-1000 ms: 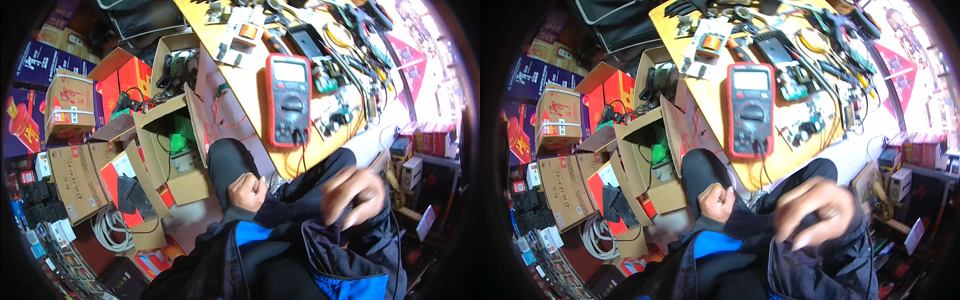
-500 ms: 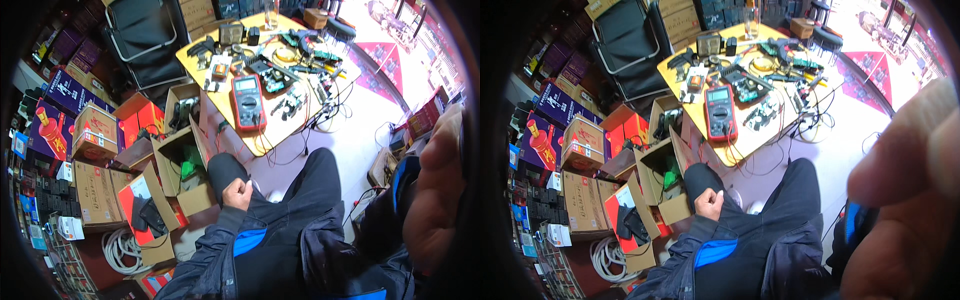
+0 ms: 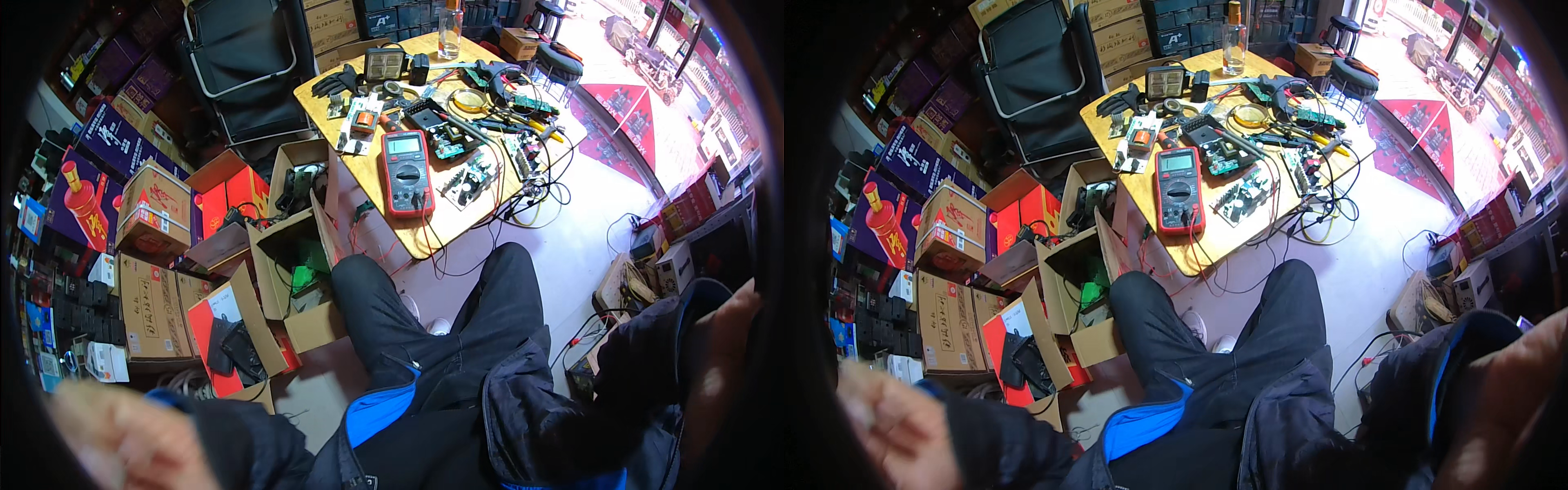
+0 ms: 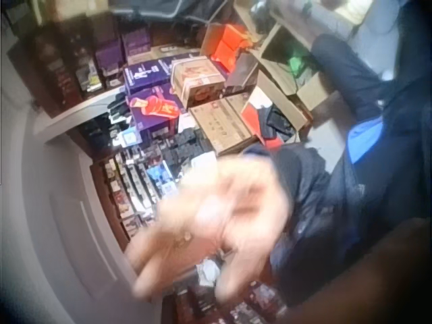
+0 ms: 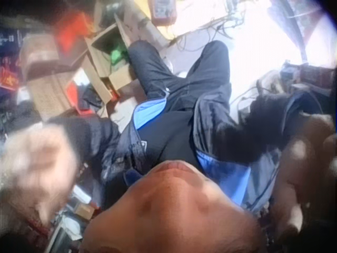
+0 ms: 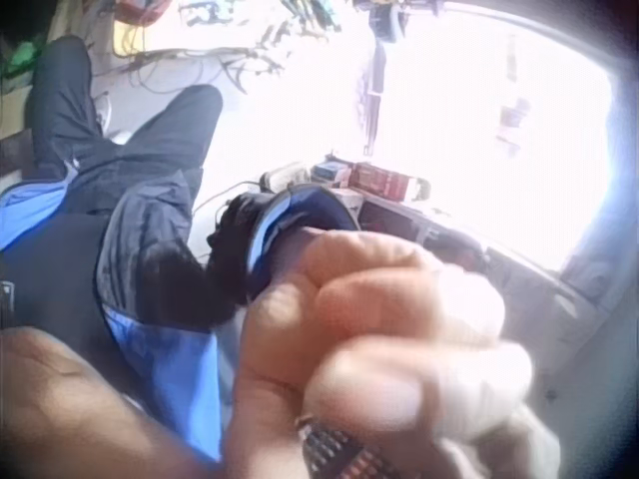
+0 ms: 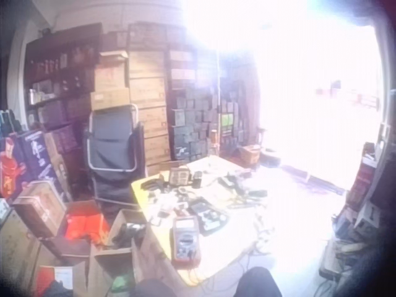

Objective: The person sits on the floor in a cluttered workshop and uses a multimeter to test several small circuit boards. They pick up boards one at a time, place the multimeter probes on various points, and set the boards back on the table.

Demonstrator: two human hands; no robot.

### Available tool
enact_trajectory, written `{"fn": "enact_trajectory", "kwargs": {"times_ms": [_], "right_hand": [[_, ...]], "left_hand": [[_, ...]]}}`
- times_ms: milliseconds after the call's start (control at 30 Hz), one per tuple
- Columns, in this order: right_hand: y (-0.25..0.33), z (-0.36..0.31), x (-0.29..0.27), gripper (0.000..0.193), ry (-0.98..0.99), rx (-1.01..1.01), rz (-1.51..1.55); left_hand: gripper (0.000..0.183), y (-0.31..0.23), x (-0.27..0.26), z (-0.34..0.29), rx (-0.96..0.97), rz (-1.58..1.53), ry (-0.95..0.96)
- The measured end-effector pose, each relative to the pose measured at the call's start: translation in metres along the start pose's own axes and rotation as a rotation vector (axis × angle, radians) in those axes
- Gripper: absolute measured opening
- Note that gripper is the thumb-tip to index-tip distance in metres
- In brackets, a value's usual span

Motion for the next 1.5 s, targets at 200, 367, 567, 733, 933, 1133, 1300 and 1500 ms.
{"fn": "enact_trajectory", "kwargs": {"times_ms": [200, 367, 567, 733, 933, 1133, 1300, 1500], "right_hand": [[-0.039, -0.002, 0.020, 0.036, 0.044, 0.084, -0.095], [-0.073, -0.003, 0.037, 0.036, 0.083, 0.181, -0.128], [-0.127, 0.014, 0.065, 0.036, 0.118, 0.290, -0.140], [-0.153, 0.029, 0.069, 0.036, 0.099, 0.317, -0.126], [-0.126, 0.014, 0.064, 0.036, 0.054, 0.287, -0.140], [-0.091, 0.012, 0.046, 0.036, -0.040, 0.311, -0.141], [-0.102, 0.005, 0.034, 0.037, -0.273, 0.452, -0.154], [-0.183, -0.068, 0.114, 0.008, -0.572, 0.856, 0.215]], "left_hand": [[0.031, 0.076, 0.050, -0.010, 0.067, 0.465, 0.314], [0.034, 0.133, 0.062, -0.035, 0.036, 0.610, 0.403], [0.038, 0.198, 0.070, -0.055, -0.014, 0.631, 0.481], [0.041, 0.221, 0.079, -0.046, -0.022, 0.644, 0.507], [0.045, 0.184, 0.065, -0.039, 0.041, 0.575, 0.443], [0.049, 0.122, 0.017, -0.025, 0.001, 0.319, 0.311], [0.050, 0.117, 0.020, -0.102, -0.462, -0.026, 0.175], [0.023, 0.180, 0.048, -0.209, -0.970, -0.027, 0.232]]}}
Point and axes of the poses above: each hand's wrist, its own z-axis towards the middle knuckle, its own x-axis out of the palm, y = z × x, the point moved 4 cm from there along z, towards the middle knuckle, and after that the axes turned 12 degrees about x, right-handed, at the moved point
